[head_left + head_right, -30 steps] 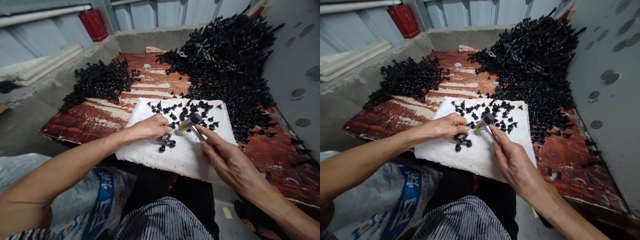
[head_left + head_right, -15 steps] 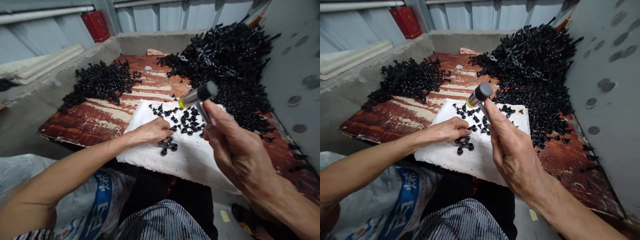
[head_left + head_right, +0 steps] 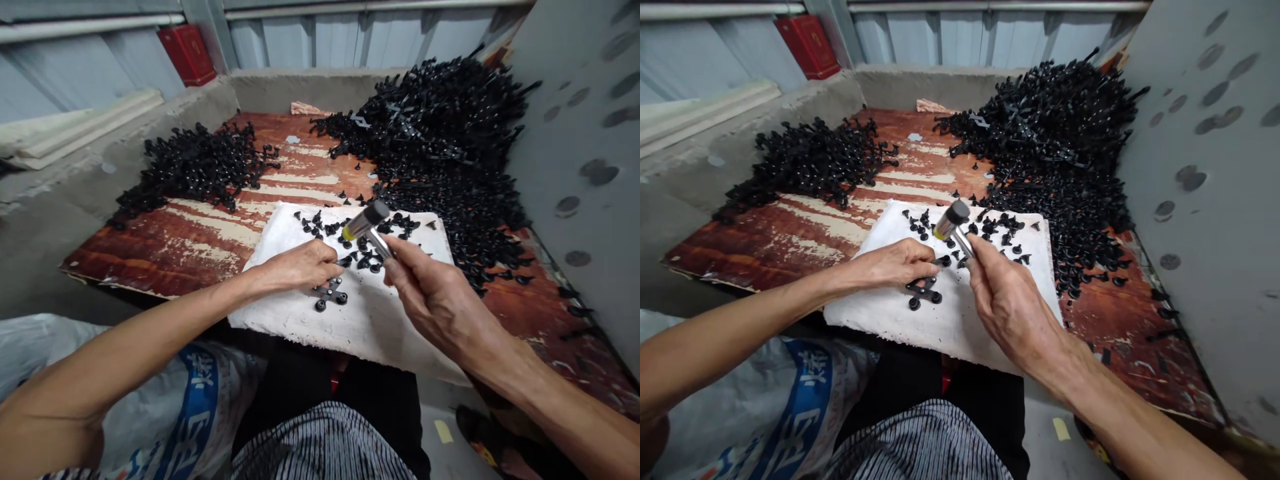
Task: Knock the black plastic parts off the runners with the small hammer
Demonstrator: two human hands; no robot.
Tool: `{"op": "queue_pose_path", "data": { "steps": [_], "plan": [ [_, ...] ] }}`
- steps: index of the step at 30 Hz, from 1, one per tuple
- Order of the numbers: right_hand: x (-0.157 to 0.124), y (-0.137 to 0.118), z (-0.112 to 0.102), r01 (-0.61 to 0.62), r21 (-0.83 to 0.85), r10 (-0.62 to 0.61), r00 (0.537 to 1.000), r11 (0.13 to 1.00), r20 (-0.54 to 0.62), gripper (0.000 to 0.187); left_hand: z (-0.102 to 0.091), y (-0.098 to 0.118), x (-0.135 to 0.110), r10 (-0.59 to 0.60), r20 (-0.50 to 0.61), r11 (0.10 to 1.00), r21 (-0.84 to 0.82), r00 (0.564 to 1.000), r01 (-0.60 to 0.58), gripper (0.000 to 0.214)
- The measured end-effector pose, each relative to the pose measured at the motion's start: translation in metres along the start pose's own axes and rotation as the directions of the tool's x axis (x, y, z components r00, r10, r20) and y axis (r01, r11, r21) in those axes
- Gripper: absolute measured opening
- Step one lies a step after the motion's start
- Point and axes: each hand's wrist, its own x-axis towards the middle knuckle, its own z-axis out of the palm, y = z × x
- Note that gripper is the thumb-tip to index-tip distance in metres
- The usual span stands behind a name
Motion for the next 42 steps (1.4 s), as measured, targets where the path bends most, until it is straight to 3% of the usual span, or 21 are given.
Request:
{"op": "queue_pose_path", "data": {
  "steps": [1, 3, 6, 7, 9, 11, 12, 16, 20, 25, 30, 37, 42],
  "plan": [
    [0.003, -0.002, 0.0, -0.084, 0.11, 0.084, 0.996, 0.99, -0.002, 0.025, 0.0, 0.002, -0.003, 0.048, 0.029, 0.999, -0.002, 0.998, -0.048, 0.03],
    [0.007, -0.006, 0.004, -0.251, 0.297, 0.232, 0.968, 0.921, 0.099, 0.013, 0.001, 0.008, -0.008, 0.159, 0.092, 0.987, -0.003, 0.983, -0.16, 0.027],
    [0.006, -0.008, 0.01, -0.4, 0.414, 0.313, 0.913, 0.818, 0.263, 0.019, 0.005, 0.013, -0.018, 0.252, 0.122, 0.958, 0.11, 0.96, -0.266, 0.022],
    [0.004, -0.008, 0.011, -0.412, 0.427, 0.321, 0.908, 0.805, 0.271, 0.021, 0.006, 0.014, -0.023, 0.252, 0.062, 0.951, 0.167, 0.966, -0.259, 0.02],
    [-0.002, -0.007, 0.012, -0.441, 0.46, 0.36, 0.897, 0.77, 0.257, 0.023, 0.007, 0.013, -0.031, 0.207, -0.172, 0.956, 0.244, 0.963, -0.162, 0.017],
    [-0.008, -0.006, 0.01, -0.465, 0.516, 0.424, 0.882, 0.72, 0.204, 0.027, 0.008, 0.01, -0.04, 0.127, -0.394, 0.976, 0.212, 0.911, -0.044, 0.026],
    [-0.01, -0.006, 0.01, -0.469, 0.551, 0.455, 0.873, 0.69, 0.174, 0.03, 0.009, 0.008, -0.043, 0.087, -0.433, 0.985, 0.175, 0.897, -0.012, 0.029],
    [-0.014, -0.01, 0.016, -0.453, 0.637, 0.493, 0.86, 0.623, 0.13, 0.035, 0.019, 0.006, -0.043, 0.075, -0.303, 0.996, 0.069, 0.95, -0.056, 0.035],
    [-0.016, -0.013, 0.025, -0.457, 0.641, 0.465, 0.868, 0.616, 0.173, 0.036, 0.027, 0.008, -0.026, 0.1, -0.267, 0.992, -0.048, 0.958, -0.117, 0.031],
    [-0.024, -0.001, 0.018, -0.445, 0.683, 0.513, 0.85, 0.58, 0.118, 0.039, 0.01, 0.0, -0.005, -0.039, -0.139, 0.978, -0.209, 0.99, 0.01, 0.026],
    [-0.032, 0.013, 0.014, -0.424, 0.764, 0.572, 0.815, 0.486, 0.088, 0.042, -0.007, -0.006, 0.007, -0.048, -0.032, 0.984, -0.174, 0.998, 0.042, 0.03],
    [-0.034, 0.015, 0.016, -0.42, 0.795, 0.567, 0.815, 0.437, 0.118, 0.041, -0.01, 0.006, 0.012, -0.078, -0.014, 0.995, -0.056, 0.997, 0.077, 0.039],
    [-0.035, 0.017, 0.014, -0.424, 0.8, 0.571, 0.811, 0.425, 0.127, 0.042, -0.012, 0.0, 0.017, -0.028, -0.031, 0.998, -0.049, 0.999, 0.027, 0.037]
  ]
}}
